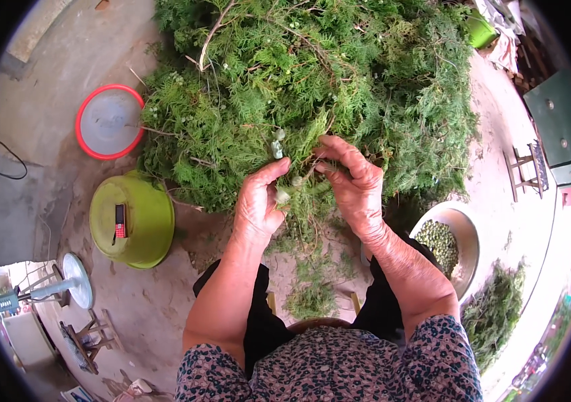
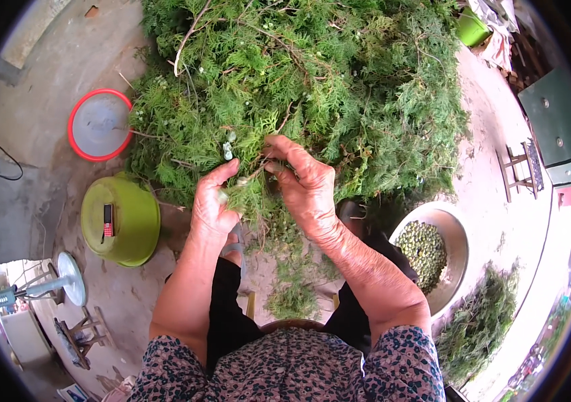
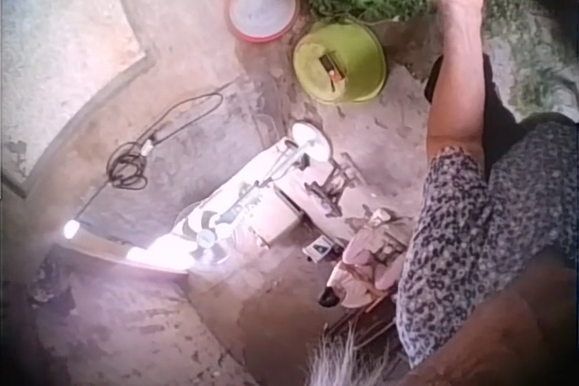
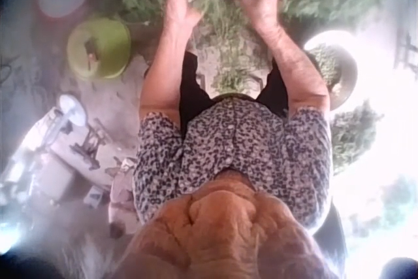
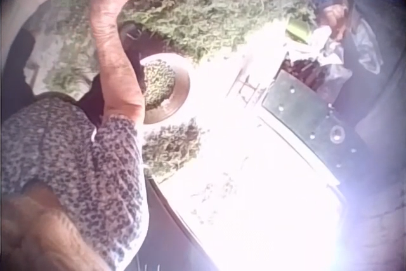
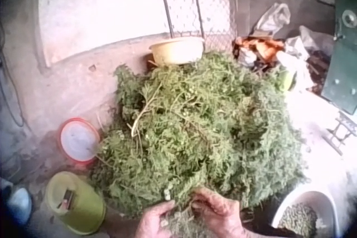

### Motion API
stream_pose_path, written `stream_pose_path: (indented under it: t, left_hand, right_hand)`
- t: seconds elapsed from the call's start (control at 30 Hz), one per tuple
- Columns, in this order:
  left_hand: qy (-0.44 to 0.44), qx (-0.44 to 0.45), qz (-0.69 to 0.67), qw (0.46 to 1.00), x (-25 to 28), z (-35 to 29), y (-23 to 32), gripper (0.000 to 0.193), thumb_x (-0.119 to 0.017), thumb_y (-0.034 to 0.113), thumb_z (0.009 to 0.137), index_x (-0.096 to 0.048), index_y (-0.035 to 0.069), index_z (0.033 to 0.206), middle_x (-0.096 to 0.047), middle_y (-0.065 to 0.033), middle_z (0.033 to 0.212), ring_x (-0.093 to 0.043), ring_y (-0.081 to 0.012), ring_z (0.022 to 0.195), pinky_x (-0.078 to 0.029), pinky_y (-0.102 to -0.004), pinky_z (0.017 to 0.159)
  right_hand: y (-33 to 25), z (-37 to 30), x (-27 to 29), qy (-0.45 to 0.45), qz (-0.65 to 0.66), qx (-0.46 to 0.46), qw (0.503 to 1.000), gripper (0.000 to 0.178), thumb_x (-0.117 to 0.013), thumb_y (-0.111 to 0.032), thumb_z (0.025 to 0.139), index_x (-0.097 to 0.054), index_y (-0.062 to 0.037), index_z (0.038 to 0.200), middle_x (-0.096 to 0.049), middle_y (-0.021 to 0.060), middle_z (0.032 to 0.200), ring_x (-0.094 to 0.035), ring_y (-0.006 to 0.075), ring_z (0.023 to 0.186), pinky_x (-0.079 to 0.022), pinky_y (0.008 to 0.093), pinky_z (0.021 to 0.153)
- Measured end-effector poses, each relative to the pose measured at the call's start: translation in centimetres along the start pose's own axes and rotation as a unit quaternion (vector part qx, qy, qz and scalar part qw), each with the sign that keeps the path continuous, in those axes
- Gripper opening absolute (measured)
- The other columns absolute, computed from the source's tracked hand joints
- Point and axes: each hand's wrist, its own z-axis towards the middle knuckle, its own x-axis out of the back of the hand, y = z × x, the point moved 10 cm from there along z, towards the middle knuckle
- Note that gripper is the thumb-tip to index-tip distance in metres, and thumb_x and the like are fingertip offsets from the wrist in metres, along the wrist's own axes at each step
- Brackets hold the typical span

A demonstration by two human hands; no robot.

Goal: The person sits with a large pile of conifer branches and uses their hands to strip small green berries or buds from the stems. They place the collected items into a metal bowl while discarding the stripped stems onto the floor.

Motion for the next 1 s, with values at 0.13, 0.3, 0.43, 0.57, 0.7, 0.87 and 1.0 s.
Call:
stream_pose_path:
  t: [0.13, 0.3, 0.43, 0.57, 0.7, 0.87, 1.0]
  left_hand:
    - [0.033, -0.029, -0.008, 0.999, 0.4, 0.0, 0.3, 0.022, -0.052, 0.012, 0.080, -0.055, 0.000, 0.098, -0.060, -0.0096, 0.091, -0.058, -0.0213, 0.082, -0.048, -0.0357, 0.074]
    - [0.039, -0.058, 0.008, 0.998, 0.1, 0.2, 0.4, 0.020, -0.062, 0.005, 0.071, -0.059, -0.001, 0.090, -0.060, -0.0085, 0.089, -0.056, -0.0172, 0.082, -0.045, -0.0289, 0.076]
    - [0.041, -0.130, 0.074, 0.988, -0.1, -0.1, 1.6, 0.027, -0.069, 0.006, 0.067, -0.059, 0.000, 0.091, -0.060, -0.0082, 0.090, -0.056, -0.0154, 0.081, -0.046, -0.0262, 0.073]
    - [0.098, -0.060, 0.069, 0.991, 1.2, 0.0, 0.5, 0.019, -0.064, 0.007, 0.073, -0.060, 0.001, 0.090, -0.061, -0.0069, 0.086, -0.058, -0.0161, 0.077, -0.048, -0.0280, 0.070]
    - [0.133, -0.111, 0.143, 0.974, 1.5, -0.4, 1.8, 0.060, -0.074, 0.008, 0.063, -0.042, -0.010, 0.110, -0.060, -0.0152, 0.091, -0.054, -0.0193, 0.092, -0.036, -0.0412, 0.089]
    - [0.097, -0.217, 0.204, 0.950, -0.2, -1.0, 3.3, 0.036, -0.065, -0.005, 0.069, -0.047, -0.003, 0.100, -0.058, -0.0109, 0.090, -0.058, -0.0200, 0.068, -0.052, -0.0352, 0.066]
    - [0.038, -0.241, 0.239, 0.940, -1.9, -1.2, 2.9, 0.034, -0.064, -0.007, 0.068, -0.050, 0.001, 0.099, -0.058, -0.0072, 0.084, -0.058, -0.0150, 0.062, -0.051, -0.0250, 0.051]
  right_hand:
    - [0.9, 0.2, 0.4, 0.007, -0.140, -0.059, 0.988, 0.040, -0.060, 0.007, 0.068, -0.053, -0.0072, 0.105, -0.061, 0.0089, 0.078, -0.060, 0.0174, 0.070, -0.047, 0.0265, 0.061]
    - [0.6, 0.4, 1.1, 0.036, -0.206, -0.047, 0.977, 0.031, -0.059, 0.006, 0.067, -0.053, -0.0048, 0.095, -0.060, 0.0097, 0.074, -0.060, 0.0195, 0.066, -0.047, 0.0275, 0.059]
    - [0.5, -0.1, -0.5, -0.005, -0.199, -0.025, 0.980, 0.015, -0.052, 0.006, 0.066, -0.056, -0.0015, 0.078, -0.059, 0.0132, 0.073, -0.060, 0.0249, 0.067, -0.047, 0.0301, 0.060]
    - [0.4, -0.8, -2.0, -0.055, -0.165, -0.010, 0.985, 0.020, -0.050, 0.008, 0.066, -0.057, -0.0020, 0.082, -0.060, 0.0124, 0.075, -0.060, 0.0254, 0.069, -0.047, 0.0300, 0.063]
    - [0.3, -0.8, -2.2, -0.142, -0.187, -0.011, 0.972, 0.015, -0.066, -0.013, 0.073, -0.061, -0.0004, 0.077, -0.061, 0.0121, 0.072, -0.060, 0.0237, 0.063, -0.048, 0.0301, 0.057]
    - [-0.7, 1.9, 4.6, 0.108, -0.170, 0.015, 0.979, 0.008, -0.058, -0.008, 0.080, -0.060, -0.0028, 0.085, -0.060, 0.0074, 0.072, -0.055, 0.0136, 0.061, -0.044, 0.0238, 0.056]
    - [-1.7, 2.7, 3.9, 0.057, -0.262, 0.099, 0.958, 0.014, -0.056, -0.013, 0.082, -0.060, -0.0033, 0.091, -0.060, 0.0099, 0.080, -0.055, 0.0215, 0.078, -0.043, 0.0300, 0.070]
